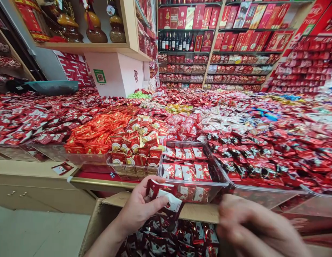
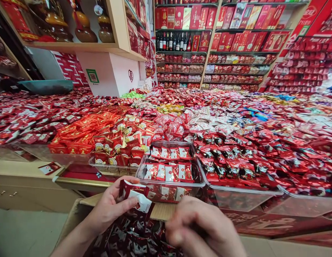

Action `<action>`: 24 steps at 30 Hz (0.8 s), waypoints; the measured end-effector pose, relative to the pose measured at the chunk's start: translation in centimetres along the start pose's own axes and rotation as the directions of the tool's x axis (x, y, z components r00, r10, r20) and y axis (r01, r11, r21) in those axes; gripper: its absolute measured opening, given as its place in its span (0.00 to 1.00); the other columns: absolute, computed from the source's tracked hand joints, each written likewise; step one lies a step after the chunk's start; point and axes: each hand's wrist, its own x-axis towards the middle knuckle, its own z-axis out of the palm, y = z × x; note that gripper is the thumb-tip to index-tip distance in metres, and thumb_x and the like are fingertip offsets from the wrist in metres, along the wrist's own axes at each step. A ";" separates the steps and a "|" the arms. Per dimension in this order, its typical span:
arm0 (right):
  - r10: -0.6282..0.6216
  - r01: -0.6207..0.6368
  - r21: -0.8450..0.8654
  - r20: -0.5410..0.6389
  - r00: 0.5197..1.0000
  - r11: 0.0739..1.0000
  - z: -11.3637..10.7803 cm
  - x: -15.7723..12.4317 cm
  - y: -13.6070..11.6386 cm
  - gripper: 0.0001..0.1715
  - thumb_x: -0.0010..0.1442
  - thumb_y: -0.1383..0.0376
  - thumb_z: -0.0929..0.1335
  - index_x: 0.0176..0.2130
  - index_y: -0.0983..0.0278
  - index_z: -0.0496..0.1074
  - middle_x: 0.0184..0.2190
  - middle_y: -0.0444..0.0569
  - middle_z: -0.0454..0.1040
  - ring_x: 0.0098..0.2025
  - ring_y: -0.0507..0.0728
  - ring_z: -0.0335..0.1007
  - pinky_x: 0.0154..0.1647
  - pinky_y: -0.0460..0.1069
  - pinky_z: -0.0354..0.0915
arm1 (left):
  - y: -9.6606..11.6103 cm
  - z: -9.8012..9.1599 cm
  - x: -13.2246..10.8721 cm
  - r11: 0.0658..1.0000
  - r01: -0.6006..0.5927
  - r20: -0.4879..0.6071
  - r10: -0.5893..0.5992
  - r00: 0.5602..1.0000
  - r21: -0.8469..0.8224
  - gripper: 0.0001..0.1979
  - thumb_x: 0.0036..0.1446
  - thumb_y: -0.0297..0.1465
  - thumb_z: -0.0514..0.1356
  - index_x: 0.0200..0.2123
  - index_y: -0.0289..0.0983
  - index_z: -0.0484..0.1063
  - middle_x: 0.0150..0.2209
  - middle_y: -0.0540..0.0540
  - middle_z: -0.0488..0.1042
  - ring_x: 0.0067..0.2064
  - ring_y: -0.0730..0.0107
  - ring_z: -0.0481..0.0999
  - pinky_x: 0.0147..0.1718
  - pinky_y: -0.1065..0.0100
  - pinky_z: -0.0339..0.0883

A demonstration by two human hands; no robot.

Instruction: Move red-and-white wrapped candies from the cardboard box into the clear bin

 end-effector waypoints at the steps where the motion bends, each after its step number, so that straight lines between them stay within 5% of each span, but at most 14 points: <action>1: -0.036 0.036 -0.096 0.000 0.999 0.995 0.2 0.2 0.1 0.12 0.48 0.58 0.69 0.19 0.59 0.66 0.14 0.44 0.59 0.17 0.50 0.51 0.16 0.47 0.51 | 0.2 0.6 -0.1 1.000 -0.010 -0.025 0.010 1.000 -0.026 0.19 0.43 0.32 0.65 0.39 0.39 0.64 0.28 0.53 0.74 0.28 0.74 0.72 0.29 0.73 0.66; 5: -0.130 0.131 -0.291 0.020 0.991 0.948 1.2 0.9 1.6 0.12 0.53 0.61 0.66 0.22 0.61 0.61 0.21 0.44 0.63 0.23 0.51 0.57 0.23 0.46 0.57 | 0.5 2.6 0.1 0.998 -0.028 -0.081 0.023 0.996 -0.057 0.20 0.45 0.31 0.64 0.41 0.39 0.61 0.29 0.51 0.74 0.30 0.71 0.74 0.32 0.70 0.68; 7: -0.062 0.067 -0.172 0.033 0.998 0.983 1.7 1.2 2.5 0.08 0.52 0.62 0.67 0.31 0.60 0.63 0.27 0.46 0.67 0.27 0.52 0.62 0.27 0.47 0.61 | 0.5 3.3 0.3 0.998 -0.008 -0.051 0.005 0.999 -0.063 0.21 0.44 0.30 0.65 0.42 0.39 0.61 0.30 0.51 0.74 0.31 0.72 0.74 0.32 0.71 0.68; 9: 0.010 -0.010 -0.013 0.015 1.000 1.000 2.1 1.4 3.0 0.15 0.52 0.62 0.68 0.39 0.59 0.60 0.31 0.46 0.70 0.30 0.53 0.66 0.29 0.47 0.63 | 0.4 3.9 0.4 0.992 0.038 -0.027 -0.041 0.999 -0.117 0.20 0.45 0.32 0.64 0.41 0.39 0.61 0.30 0.51 0.74 0.30 0.72 0.73 0.28 0.71 0.69; 14: 0.016 -0.012 0.144 -0.028 0.999 0.990 2.1 1.6 3.1 0.18 0.52 0.63 0.68 0.40 0.58 0.57 0.28 0.43 0.71 0.29 0.52 0.68 0.30 0.46 0.64 | 0.4 4.9 0.7 0.974 0.068 -0.133 -0.099 0.986 -0.218 0.17 0.45 0.36 0.64 0.37 0.37 0.63 0.27 0.52 0.73 0.23 0.76 0.71 0.17 0.77 0.64; 19: 0.053 -0.033 0.164 -0.115 0.992 0.986 1.3 2.0 3.3 0.19 0.52 0.62 0.68 0.42 0.59 0.58 0.24 0.40 0.68 0.24 0.49 0.64 0.23 0.43 0.62 | 0.4 4.8 0.5 0.961 0.064 -0.087 -0.091 0.992 -0.268 0.15 0.46 0.29 0.64 0.37 0.37 0.64 0.31 0.50 0.75 0.33 0.70 0.74 0.32 0.70 0.69; 24: 0.103 -0.071 0.237 -0.125 0.987 0.969 1.0 1.9 3.5 0.18 0.54 0.59 0.66 0.44 0.60 0.60 0.27 0.43 0.69 0.22 0.48 0.63 0.23 0.45 0.63 | -0.1 4.8 0.3 0.956 -0.012 -0.181 -0.043 0.982 -0.293 0.14 0.48 0.27 0.63 0.39 0.36 0.64 0.36 0.48 0.76 0.37 0.69 0.74 0.38 0.67 0.69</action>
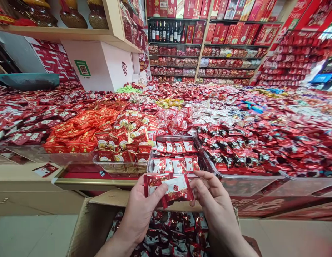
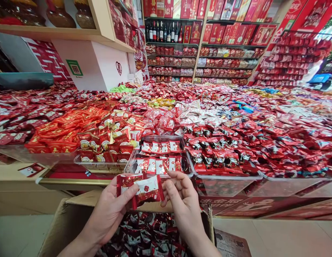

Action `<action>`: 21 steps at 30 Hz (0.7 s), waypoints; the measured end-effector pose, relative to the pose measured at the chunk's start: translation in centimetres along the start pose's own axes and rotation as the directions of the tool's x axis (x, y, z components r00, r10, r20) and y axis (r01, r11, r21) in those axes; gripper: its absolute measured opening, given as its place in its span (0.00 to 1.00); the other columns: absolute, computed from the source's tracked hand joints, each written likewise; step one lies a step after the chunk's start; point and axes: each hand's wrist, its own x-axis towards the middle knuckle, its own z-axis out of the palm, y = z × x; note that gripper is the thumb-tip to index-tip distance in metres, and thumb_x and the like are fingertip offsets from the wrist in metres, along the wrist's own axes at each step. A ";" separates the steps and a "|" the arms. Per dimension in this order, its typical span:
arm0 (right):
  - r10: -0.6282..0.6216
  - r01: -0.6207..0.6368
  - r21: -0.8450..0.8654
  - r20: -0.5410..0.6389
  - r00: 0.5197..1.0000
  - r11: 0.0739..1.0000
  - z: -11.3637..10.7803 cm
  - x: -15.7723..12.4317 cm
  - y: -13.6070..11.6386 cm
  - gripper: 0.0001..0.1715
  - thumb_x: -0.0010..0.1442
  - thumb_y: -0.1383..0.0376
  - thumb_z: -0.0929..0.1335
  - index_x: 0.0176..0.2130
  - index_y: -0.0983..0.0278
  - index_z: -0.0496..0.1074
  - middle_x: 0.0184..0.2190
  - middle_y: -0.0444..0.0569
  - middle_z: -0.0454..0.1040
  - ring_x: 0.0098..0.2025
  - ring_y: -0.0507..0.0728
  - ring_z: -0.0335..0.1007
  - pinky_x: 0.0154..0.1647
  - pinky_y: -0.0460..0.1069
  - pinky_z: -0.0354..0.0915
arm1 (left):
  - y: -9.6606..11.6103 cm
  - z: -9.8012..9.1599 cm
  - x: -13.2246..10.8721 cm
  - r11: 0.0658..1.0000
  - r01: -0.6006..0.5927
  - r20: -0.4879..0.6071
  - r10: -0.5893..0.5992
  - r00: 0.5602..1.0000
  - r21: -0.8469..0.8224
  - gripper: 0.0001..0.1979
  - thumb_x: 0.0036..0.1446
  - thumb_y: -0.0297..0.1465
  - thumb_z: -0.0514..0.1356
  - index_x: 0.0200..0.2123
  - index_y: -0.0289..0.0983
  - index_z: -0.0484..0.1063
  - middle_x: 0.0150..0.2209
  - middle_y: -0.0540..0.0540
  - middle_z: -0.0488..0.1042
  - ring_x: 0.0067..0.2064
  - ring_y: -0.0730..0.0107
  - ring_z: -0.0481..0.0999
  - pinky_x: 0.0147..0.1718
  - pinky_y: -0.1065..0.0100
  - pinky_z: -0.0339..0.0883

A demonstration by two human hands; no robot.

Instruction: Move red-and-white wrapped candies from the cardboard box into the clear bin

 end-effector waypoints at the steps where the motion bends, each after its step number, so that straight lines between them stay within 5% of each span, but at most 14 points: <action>1: 0.007 -0.007 0.009 0.037 0.999 1.000 0.0 -0.1 -0.1 0.20 0.53 0.60 0.67 0.44 0.60 0.59 0.29 0.43 0.69 0.23 0.48 0.64 0.24 0.45 0.63 | -0.1 0.0 -0.1 1.000 -0.013 -0.010 0.013 1.000 -0.013 0.14 0.48 0.28 0.63 0.39 0.36 0.64 0.37 0.48 0.76 0.37 0.68 0.75 0.38 0.67 0.69; 6: 0.015 -0.009 -0.043 0.125 0.992 0.999 0.3 -0.3 -0.3 0.22 0.51 0.64 0.69 0.43 0.57 0.56 0.30 0.44 0.71 0.27 0.50 0.67 0.27 0.46 0.65 | -0.7 -0.1 -0.8 0.999 -0.013 0.022 0.013 1.000 -0.034 0.13 0.48 0.27 0.62 0.38 0.37 0.64 0.36 0.49 0.76 0.36 0.70 0.74 0.35 0.70 0.69; 10: -0.263 0.282 -0.295 0.103 0.959 0.913 0.1 -0.6 0.6 0.19 0.56 0.69 0.64 0.46 0.58 0.55 0.33 0.46 0.70 0.29 0.51 0.68 0.28 0.47 0.67 | -1.4 -0.6 -1.0 0.998 -0.042 -0.027 0.043 0.999 0.037 0.15 0.45 0.26 0.64 0.37 0.38 0.64 0.35 0.50 0.76 0.34 0.71 0.73 0.32 0.73 0.69; 11: -0.417 0.429 -0.412 0.123 0.900 0.804 0.1 -0.7 0.9 0.21 0.56 0.70 0.65 0.48 0.59 0.56 0.36 0.49 0.70 0.33 0.53 0.69 0.31 0.49 0.68 | -1.5 -0.7 -0.9 0.998 -0.052 -0.048 0.054 0.997 0.043 0.16 0.46 0.27 0.64 0.38 0.37 0.64 0.36 0.49 0.76 0.35 0.71 0.73 0.32 0.72 0.69; 13: -0.694 0.684 -0.596 0.275 0.665 0.420 0.3 -0.9 1.2 0.25 0.52 0.72 0.67 0.49 0.62 0.58 0.43 0.54 0.69 0.41 0.56 0.67 0.38 0.52 0.67 | -1.8 -0.9 -0.8 0.998 -0.054 -0.089 0.057 0.994 0.036 0.16 0.47 0.29 0.63 0.41 0.37 0.64 0.36 0.47 0.76 0.35 0.70 0.73 0.33 0.70 0.68; 15: -0.735 0.784 -0.618 0.510 0.447 0.049 0.6 -1.1 1.2 0.25 0.49 0.71 0.69 0.48 0.66 0.62 0.45 0.58 0.69 0.44 0.59 0.66 0.41 0.53 0.65 | -1.9 -1.0 -0.8 0.999 -0.041 -0.110 0.041 0.993 0.011 0.17 0.46 0.29 0.63 0.41 0.36 0.65 0.35 0.46 0.76 0.34 0.69 0.74 0.34 0.69 0.68; 17: -0.641 0.815 -0.564 0.676 0.365 -0.131 1.0 -1.0 0.9 0.19 0.52 0.71 0.67 0.46 0.70 0.64 0.42 0.60 0.72 0.44 0.60 0.67 0.39 0.53 0.66 | -1.9 -0.9 -0.9 0.999 -0.025 -0.116 0.022 0.993 -0.025 0.16 0.45 0.30 0.64 0.39 0.35 0.66 0.35 0.46 0.75 0.35 0.68 0.74 0.35 0.68 0.67; 21: -0.488 0.857 -0.443 0.827 0.278 -0.262 1.8 -1.0 -0.6 0.14 0.57 0.75 0.59 0.43 0.76 0.65 0.35 0.63 0.75 0.38 0.60 0.70 0.34 0.53 0.67 | -1.4 -0.8 -1.5 0.999 -0.022 -0.098 0.019 0.995 -0.029 0.15 0.45 0.29 0.64 0.37 0.36 0.66 0.35 0.47 0.75 0.38 0.67 0.73 0.40 0.67 0.65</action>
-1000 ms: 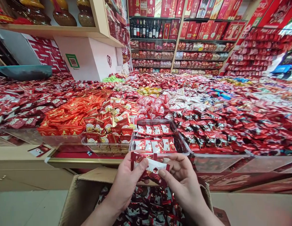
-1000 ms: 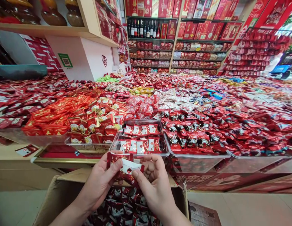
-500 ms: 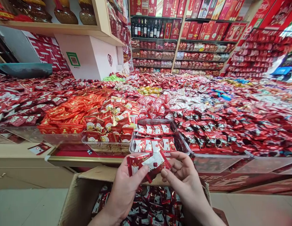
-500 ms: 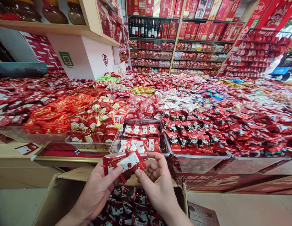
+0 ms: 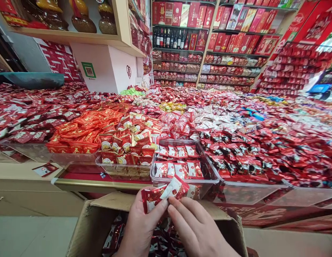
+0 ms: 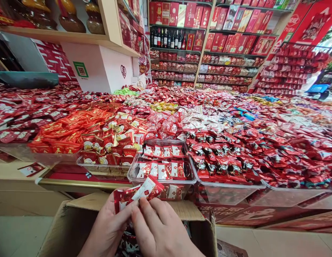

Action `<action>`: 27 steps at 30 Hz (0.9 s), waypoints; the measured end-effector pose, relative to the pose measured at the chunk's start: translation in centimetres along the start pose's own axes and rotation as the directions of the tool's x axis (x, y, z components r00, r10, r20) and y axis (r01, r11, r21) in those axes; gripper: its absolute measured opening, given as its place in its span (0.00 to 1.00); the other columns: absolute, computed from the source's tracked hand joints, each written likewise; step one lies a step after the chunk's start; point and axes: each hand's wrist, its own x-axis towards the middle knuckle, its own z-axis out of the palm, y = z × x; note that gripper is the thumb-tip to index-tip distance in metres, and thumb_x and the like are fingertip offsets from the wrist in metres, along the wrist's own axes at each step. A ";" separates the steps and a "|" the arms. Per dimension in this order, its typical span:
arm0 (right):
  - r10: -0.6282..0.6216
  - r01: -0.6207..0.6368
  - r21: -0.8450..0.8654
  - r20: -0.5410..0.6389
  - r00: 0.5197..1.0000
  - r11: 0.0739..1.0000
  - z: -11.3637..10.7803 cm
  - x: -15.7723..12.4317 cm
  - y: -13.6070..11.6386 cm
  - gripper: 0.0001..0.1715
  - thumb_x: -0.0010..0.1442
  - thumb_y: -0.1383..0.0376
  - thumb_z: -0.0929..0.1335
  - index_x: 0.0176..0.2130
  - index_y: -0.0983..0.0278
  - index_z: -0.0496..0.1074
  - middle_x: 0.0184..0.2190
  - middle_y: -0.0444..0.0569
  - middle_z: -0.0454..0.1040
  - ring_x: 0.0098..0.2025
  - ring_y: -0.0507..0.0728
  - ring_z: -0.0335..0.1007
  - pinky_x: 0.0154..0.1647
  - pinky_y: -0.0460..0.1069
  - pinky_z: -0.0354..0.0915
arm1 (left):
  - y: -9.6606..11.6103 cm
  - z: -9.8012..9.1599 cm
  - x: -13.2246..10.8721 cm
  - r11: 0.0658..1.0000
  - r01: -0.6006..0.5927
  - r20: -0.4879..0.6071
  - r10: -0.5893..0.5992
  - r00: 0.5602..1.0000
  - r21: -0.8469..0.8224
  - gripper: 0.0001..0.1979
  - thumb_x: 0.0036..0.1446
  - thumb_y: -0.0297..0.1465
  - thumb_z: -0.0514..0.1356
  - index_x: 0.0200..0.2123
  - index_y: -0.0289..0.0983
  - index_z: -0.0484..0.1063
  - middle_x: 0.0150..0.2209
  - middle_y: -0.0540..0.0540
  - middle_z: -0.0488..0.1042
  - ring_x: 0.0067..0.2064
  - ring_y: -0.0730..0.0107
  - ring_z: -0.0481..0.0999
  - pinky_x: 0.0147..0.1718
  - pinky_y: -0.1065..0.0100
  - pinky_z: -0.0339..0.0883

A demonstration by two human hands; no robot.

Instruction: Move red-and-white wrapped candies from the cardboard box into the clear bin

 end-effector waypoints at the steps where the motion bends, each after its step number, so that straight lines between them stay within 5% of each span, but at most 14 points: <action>1: -0.030 0.030 0.000 -0.001 1.000 1.000 -0.3 0.4 0.0 0.13 0.57 0.75 0.59 0.41 0.76 0.66 0.34 0.62 0.75 0.36 0.60 0.70 0.33 0.53 0.67 | 0.2 0.0 -0.1 1.000 -0.005 0.023 0.005 1.000 0.006 0.15 0.46 0.29 0.64 0.38 0.37 0.66 0.36 0.47 0.75 0.39 0.67 0.73 0.42 0.67 0.65; 5: -0.054 0.052 0.087 0.014 0.998 0.995 -1.2 1.9 1.7 0.13 0.58 0.75 0.57 0.41 0.74 0.65 0.32 0.58 0.74 0.34 0.57 0.68 0.34 0.51 0.66 | 1.0 -0.8 0.2 0.996 -0.072 0.096 0.067 0.993 0.049 0.15 0.48 0.31 0.62 0.41 0.39 0.64 0.37 0.48 0.75 0.38 0.69 0.73 0.38 0.68 0.67; 10: 0.314 -0.314 0.008 -0.034 0.949 0.949 0.1 4.2 8.9 0.08 0.57 0.72 0.59 0.38 0.67 0.62 0.27 0.50 0.68 0.29 0.54 0.63 0.29 0.49 0.62 | 1.9 -4.1 2.5 0.923 -0.301 -0.063 0.324 0.944 0.239 0.13 0.47 0.32 0.63 0.37 0.40 0.65 0.30 0.54 0.73 0.28 0.75 0.71 0.27 0.75 0.69; 14: 0.421 -0.422 0.009 0.070 0.905 0.906 2.9 5.1 13.7 0.08 0.54 0.73 0.59 0.37 0.67 0.60 0.28 0.51 0.67 0.30 0.54 0.63 0.31 0.49 0.61 | 2.3 -6.9 4.4 0.870 -0.390 -0.156 0.448 0.880 0.302 0.13 0.45 0.32 0.64 0.35 0.39 0.66 0.30 0.54 0.72 0.30 0.74 0.70 0.27 0.75 0.70; 21: 0.425 -0.385 -0.182 0.443 0.790 0.905 6.6 3.6 14.8 0.12 0.50 0.78 0.57 0.35 0.67 0.60 0.27 0.50 0.65 0.30 0.55 0.59 0.29 0.48 0.55 | 2.1 -8.0 5.0 0.880 -0.314 -0.072 0.361 0.930 0.357 0.13 0.47 0.33 0.62 0.37 0.40 0.65 0.30 0.54 0.71 0.29 0.76 0.69 0.28 0.75 0.69; 27: 0.388 -0.334 -0.201 0.545 0.743 0.921 6.9 2.8 14.7 0.19 0.50 0.80 0.57 0.42 0.70 0.60 0.30 0.52 0.67 0.31 0.55 0.60 0.31 0.47 0.54 | 2.1 -8.0 4.8 0.862 -0.321 -0.012 0.354 0.935 0.393 0.11 0.48 0.32 0.61 0.37 0.40 0.65 0.30 0.54 0.71 0.30 0.75 0.70 0.28 0.74 0.70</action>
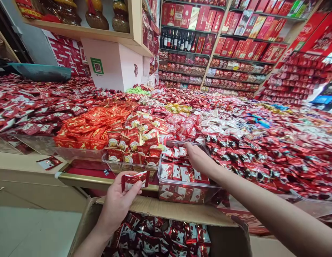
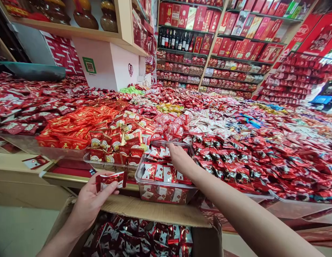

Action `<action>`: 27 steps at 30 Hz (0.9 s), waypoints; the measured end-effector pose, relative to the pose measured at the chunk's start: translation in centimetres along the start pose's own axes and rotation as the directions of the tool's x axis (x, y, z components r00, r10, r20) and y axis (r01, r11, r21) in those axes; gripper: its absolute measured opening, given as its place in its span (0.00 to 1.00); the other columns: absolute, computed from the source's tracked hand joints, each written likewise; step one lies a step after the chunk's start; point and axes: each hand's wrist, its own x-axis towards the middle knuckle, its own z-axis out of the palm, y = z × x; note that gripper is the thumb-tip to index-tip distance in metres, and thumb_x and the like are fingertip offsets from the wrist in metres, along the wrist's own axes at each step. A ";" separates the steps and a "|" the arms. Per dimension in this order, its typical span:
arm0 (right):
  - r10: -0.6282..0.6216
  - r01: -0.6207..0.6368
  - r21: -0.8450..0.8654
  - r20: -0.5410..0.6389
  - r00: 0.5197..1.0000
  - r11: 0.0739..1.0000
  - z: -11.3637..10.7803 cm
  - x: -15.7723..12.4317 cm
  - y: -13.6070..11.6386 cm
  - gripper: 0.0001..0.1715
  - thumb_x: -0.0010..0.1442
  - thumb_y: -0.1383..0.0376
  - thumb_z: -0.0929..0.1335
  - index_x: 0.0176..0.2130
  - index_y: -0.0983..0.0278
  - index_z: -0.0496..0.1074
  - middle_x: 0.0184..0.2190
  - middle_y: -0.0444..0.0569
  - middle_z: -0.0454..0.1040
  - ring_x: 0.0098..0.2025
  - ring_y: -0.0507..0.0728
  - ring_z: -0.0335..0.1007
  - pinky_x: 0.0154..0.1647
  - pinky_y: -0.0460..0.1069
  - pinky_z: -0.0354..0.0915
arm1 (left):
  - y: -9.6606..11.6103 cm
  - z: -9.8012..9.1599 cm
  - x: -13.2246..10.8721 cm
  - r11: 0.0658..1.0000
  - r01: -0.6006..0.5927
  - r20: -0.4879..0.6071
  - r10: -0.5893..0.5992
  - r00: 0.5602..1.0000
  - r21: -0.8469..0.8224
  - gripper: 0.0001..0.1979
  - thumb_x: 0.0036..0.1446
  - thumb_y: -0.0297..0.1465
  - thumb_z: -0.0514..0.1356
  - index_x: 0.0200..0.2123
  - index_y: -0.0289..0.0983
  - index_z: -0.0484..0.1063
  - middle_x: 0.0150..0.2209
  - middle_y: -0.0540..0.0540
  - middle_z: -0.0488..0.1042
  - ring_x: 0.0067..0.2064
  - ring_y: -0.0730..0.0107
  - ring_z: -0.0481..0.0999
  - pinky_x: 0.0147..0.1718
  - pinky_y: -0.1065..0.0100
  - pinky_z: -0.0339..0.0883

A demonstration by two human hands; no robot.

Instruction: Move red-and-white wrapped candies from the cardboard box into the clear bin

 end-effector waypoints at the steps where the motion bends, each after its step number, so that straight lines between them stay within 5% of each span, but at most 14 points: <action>1: -0.001 0.001 0.013 0.005 1.000 1.000 0.1 0.0 0.0 0.21 0.49 0.80 0.57 0.44 0.71 0.59 0.31 0.53 0.68 0.32 0.55 0.61 0.31 0.47 0.55 | 0.0 0.0 -0.1 1.000 0.001 0.012 -0.001 1.000 0.003 0.11 0.48 0.32 0.61 0.37 0.40 0.65 0.30 0.54 0.71 0.30 0.75 0.70 0.28 0.74 0.70; 5: 0.025 -0.027 0.053 0.037 0.999 0.998 0.0 0.2 0.1 0.26 0.49 0.79 0.58 0.50 0.72 0.57 0.35 0.54 0.69 0.36 0.56 0.63 0.34 0.47 0.57 | -0.1 -0.3 -0.3 1.000 -0.005 0.037 0.004 0.999 0.030 0.12 0.49 0.32 0.61 0.38 0.40 0.64 0.31 0.54 0.71 0.30 0.75 0.71 0.30 0.73 0.70; 8: -0.002 0.002 0.025 0.010 1.000 1.000 -1.4 0.3 0.0 0.21 0.52 0.77 0.58 0.47 0.69 0.62 0.37 0.54 0.70 0.39 0.56 0.63 0.38 0.48 0.57 | -0.1 -0.2 -0.1 0.999 -0.006 0.042 0.005 0.999 0.032 0.15 0.49 0.32 0.60 0.41 0.40 0.62 0.32 0.53 0.72 0.29 0.74 0.73 0.33 0.71 0.70; 11: 0.004 0.003 0.046 -0.135 0.991 0.999 -4.2 -0.8 -1.2 0.09 0.57 0.70 0.59 0.35 0.67 0.66 0.30 0.52 0.71 0.34 0.55 0.64 0.34 0.49 0.59 | 0.5 -0.1 0.0 0.998 -0.014 -0.001 0.014 1.000 -0.054 0.22 0.46 0.31 0.63 0.45 0.42 0.59 0.32 0.53 0.73 0.30 0.72 0.74 0.31 0.69 0.71; 13: 0.048 -0.008 0.148 -0.264 0.963 0.989 -6.1 -2.7 -3.1 0.10 0.59 0.65 0.60 0.28 0.66 0.64 0.23 0.48 0.68 0.26 0.52 0.63 0.27 0.47 0.58 | 1.1 0.0 -0.4 0.997 0.013 -0.008 -0.014 1.000 -0.080 0.23 0.44 0.30 0.64 0.43 0.41 0.60 0.30 0.53 0.74 0.29 0.71 0.74 0.29 0.70 0.70; 17: 0.091 0.069 0.424 -0.347 0.933 0.903 -6.8 -8.6 -8.3 0.14 0.59 0.63 0.60 0.22 0.62 0.58 0.16 0.42 0.61 0.19 0.49 0.57 0.19 0.44 0.55 | 2.5 0.5 -3.0 0.987 0.152 0.226 -0.160 0.961 0.054 0.15 0.43 0.31 0.65 0.37 0.38 0.68 0.30 0.49 0.76 0.30 0.68 0.75 0.31 0.70 0.69; 19: 0.074 0.117 0.603 -0.283 0.956 0.789 -5.4 -11.5 -10.6 0.06 0.55 0.64 0.64 0.35 0.63 0.63 0.26 0.47 0.70 0.26 0.51 0.65 0.24 0.44 0.62 | 2.8 1.1 -4.8 0.981 0.144 0.398 -0.185 0.898 0.130 0.15 0.45 0.31 0.64 0.39 0.40 0.71 0.35 0.47 0.76 0.36 0.64 0.74 0.37 0.68 0.68; 22: 0.100 -0.015 0.865 -0.041 0.994 0.501 -2.6 -14.2 -12.7 0.15 0.54 0.65 0.65 0.43 0.61 0.62 0.31 0.47 0.72 0.31 0.53 0.69 0.29 0.45 0.66 | 2.4 2.5 -6.9 0.963 0.241 0.497 -0.267 0.826 0.118 0.17 0.46 0.31 0.63 0.43 0.42 0.70 0.41 0.47 0.75 0.42 0.61 0.73 0.43 0.64 0.65; 25: 0.250 -0.216 0.974 0.192 0.949 0.073 -0.8 -15.2 -13.3 0.10 0.55 0.63 0.65 0.39 0.61 0.63 0.29 0.46 0.72 0.30 0.52 0.69 0.29 0.45 0.66 | 1.6 3.9 -7.6 0.892 0.444 0.523 -0.340 0.782 -0.085 0.23 0.45 0.29 0.64 0.46 0.43 0.65 0.43 0.46 0.74 0.45 0.62 0.72 0.44 0.63 0.64; 27: 0.349 -0.258 0.953 0.300 0.888 -0.162 -0.5 -15.2 -13.3 0.15 0.53 0.61 0.67 0.40 0.61 0.62 0.27 0.44 0.70 0.27 0.51 0.68 0.25 0.44 0.65 | 1.2 4.7 -7.5 0.865 0.474 0.547 -0.318 0.775 -0.168 0.23 0.44 0.27 0.64 0.45 0.42 0.63 0.43 0.46 0.73 0.45 0.64 0.72 0.44 0.64 0.64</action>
